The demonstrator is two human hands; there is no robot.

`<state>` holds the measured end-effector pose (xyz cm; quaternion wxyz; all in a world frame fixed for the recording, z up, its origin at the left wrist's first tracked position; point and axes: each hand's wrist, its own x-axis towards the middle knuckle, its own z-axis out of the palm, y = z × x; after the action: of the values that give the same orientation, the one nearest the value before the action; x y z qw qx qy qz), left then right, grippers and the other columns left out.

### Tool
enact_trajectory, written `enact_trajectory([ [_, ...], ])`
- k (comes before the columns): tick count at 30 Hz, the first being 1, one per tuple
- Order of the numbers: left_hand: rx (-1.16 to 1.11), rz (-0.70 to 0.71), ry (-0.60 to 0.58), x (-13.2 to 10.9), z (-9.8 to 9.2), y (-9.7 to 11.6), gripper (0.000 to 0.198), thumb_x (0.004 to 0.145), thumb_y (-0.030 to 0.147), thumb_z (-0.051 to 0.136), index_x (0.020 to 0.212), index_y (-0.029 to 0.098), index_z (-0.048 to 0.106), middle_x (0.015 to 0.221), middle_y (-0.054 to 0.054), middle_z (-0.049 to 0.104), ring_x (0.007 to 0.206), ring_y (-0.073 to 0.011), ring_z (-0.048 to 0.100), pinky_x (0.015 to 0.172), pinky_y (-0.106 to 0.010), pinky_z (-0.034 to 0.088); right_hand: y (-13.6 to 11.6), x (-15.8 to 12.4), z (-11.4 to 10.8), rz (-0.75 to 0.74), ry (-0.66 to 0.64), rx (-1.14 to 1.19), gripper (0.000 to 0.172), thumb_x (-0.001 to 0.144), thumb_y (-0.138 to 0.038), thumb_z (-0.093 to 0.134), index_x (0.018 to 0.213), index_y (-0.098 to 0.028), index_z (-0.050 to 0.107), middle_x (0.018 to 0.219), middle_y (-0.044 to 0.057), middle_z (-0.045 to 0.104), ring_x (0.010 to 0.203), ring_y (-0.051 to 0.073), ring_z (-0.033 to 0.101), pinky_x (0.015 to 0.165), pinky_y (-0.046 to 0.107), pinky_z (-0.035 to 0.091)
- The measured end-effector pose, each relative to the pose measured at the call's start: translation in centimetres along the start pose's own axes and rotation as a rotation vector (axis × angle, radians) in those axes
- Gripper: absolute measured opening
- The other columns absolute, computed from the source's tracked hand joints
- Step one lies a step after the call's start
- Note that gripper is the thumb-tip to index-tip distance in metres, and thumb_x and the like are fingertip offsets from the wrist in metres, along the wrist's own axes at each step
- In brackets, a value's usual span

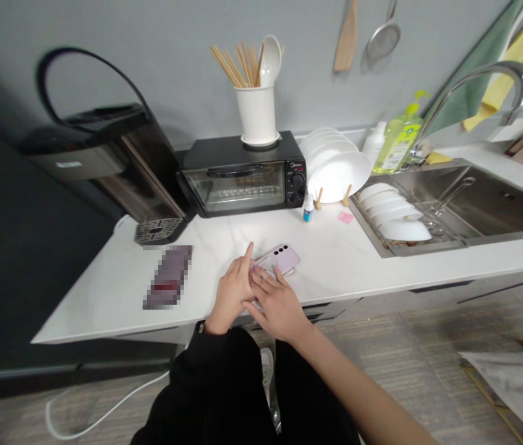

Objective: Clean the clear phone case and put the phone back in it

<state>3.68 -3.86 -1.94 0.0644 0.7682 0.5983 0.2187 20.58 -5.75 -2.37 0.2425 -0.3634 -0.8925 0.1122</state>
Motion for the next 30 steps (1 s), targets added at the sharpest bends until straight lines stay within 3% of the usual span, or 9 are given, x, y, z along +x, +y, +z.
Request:
enact_trajectory([
  [4, -0.012, -0.007, 0.013, 0.1, 0.0, 0.2, 0.112, 0.084, 0.037, 0.08, 0.168, 0.024, 0.006, 0.124, -0.01, 0.067, 0.118, -0.0296, 0.063, 0.093, -0.037, 0.055, 2.7, -1.6, -1.7, 0.074, -0.002, -0.051, 0.048, 0.11, -0.034, 0.042, 0.157, -0.022, 0.048, 0.163, 0.009, 0.047, 0.154, 0.027, 0.04, 0.128, 0.06, 0.027],
  [8, -0.006, 0.001, 0.051, 0.2, 0.2, 0.3, 0.116, 0.081, 0.051, 0.082, 0.167, 0.022, 0.011, 0.121, -0.01, 0.068, 0.115, -0.0304, 0.064, 0.091, -0.038, 0.056, 5.2, -0.4, -2.2, 0.205, 0.049, -0.137, 0.048, 0.111, -0.035, 0.041, 0.155, -0.02, 0.051, 0.162, 0.01, 0.048, 0.153, 0.031, 0.042, 0.127, 0.065, 0.026],
  [12, -0.001, 0.008, 0.039, 0.0, 0.3, 0.0, 0.102, 0.089, 0.032, 0.073, 0.167, 0.023, 0.008, 0.126, -0.011, 0.066, 0.118, -0.029, 0.063, 0.096, -0.038, 0.054, 2.3, 1.3, -0.4, 0.131, 0.052, -0.09, 0.053, 0.107, -0.042, 0.049, 0.153, -0.016, 0.053, 0.16, 0.013, 0.05, 0.152, 0.032, 0.043, 0.127, 0.062, 0.027],
  [15, 0.013, -0.002, 0.012, 0.0, 0.2, -0.1, 0.098, 0.092, 0.022, 0.065, 0.168, 0.026, 0.004, 0.124, -0.01, 0.066, 0.117, -0.0282, 0.063, 0.093, -0.037, 0.054, 0.5, 0.4, 0.0, 0.014, 0.005, -0.025, 0.054, 0.108, -0.043, 0.047, 0.154, -0.016, 0.051, 0.162, 0.012, 0.048, 0.153, 0.028, 0.041, 0.129, 0.058, 0.026],
  [17, 0.007, -0.01, 0.015, 0.0, 0.2, 0.0, 0.105, 0.089, 0.028, 0.072, 0.168, 0.025, 0.004, 0.124, -0.01, 0.066, 0.117, -0.0293, 0.063, 0.092, -0.037, 0.055, 1.3, -0.6, -0.6, 0.013, -0.001, -0.039, 0.05, 0.109, -0.039, 0.044, 0.155, -0.019, 0.05, 0.163, 0.01, 0.047, 0.154, 0.027, 0.041, 0.129, 0.058, 0.026],
  [22, 0.001, 0.011, 0.063, 0.1, 0.2, 0.3, 0.115, 0.082, 0.049, 0.082, 0.167, 0.023, 0.009, 0.121, -0.01, 0.067, 0.116, -0.0314, 0.064, 0.092, -0.04, 0.056, 4.8, -0.3, -1.7, 0.225, 0.116, -0.185, 0.052, 0.109, -0.036, 0.045, 0.158, -0.019, 0.048, 0.162, 0.013, 0.047, 0.152, 0.035, 0.042, 0.125, 0.066, 0.029],
  [24, 0.006, 0.012, 0.061, 0.1, 0.2, 0.2, 0.108, 0.086, 0.039, 0.078, 0.168, 0.023, 0.009, 0.122, -0.011, 0.067, 0.116, -0.0304, 0.064, 0.093, -0.039, 0.055, 4.1, 0.5, -1.1, 0.176, 0.1, -0.16, 0.053, 0.108, -0.037, 0.047, 0.157, -0.017, 0.048, 0.161, 0.014, 0.048, 0.153, 0.034, 0.041, 0.126, 0.064, 0.028],
  [27, 0.013, 0.024, 0.03, 0.0, 0.2, 0.0, 0.102, 0.089, 0.022, 0.069, 0.168, 0.024, 0.006, 0.123, -0.01, 0.066, 0.117, -0.0289, 0.063, 0.094, -0.039, 0.055, 2.1, 0.7, -0.3, -0.01, 0.003, -0.07, 0.051, 0.108, -0.034, 0.044, 0.157, -0.017, 0.048, 0.162, 0.011, 0.048, 0.154, 0.027, 0.041, 0.129, 0.056, 0.027],
  [30, -0.005, 0.025, 0.033, -0.1, 0.2, 0.0, 0.105, 0.087, 0.031, 0.076, 0.168, 0.022, 0.008, 0.124, -0.011, 0.068, 0.116, -0.0302, 0.064, 0.095, -0.041, 0.056, 2.9, -0.2, -0.9, 0.009, 0.0, -0.09, 0.051, 0.108, -0.03, 0.043, 0.158, -0.02, 0.046, 0.164, 0.01, 0.046, 0.154, 0.027, 0.041, 0.129, 0.058, 0.026],
])
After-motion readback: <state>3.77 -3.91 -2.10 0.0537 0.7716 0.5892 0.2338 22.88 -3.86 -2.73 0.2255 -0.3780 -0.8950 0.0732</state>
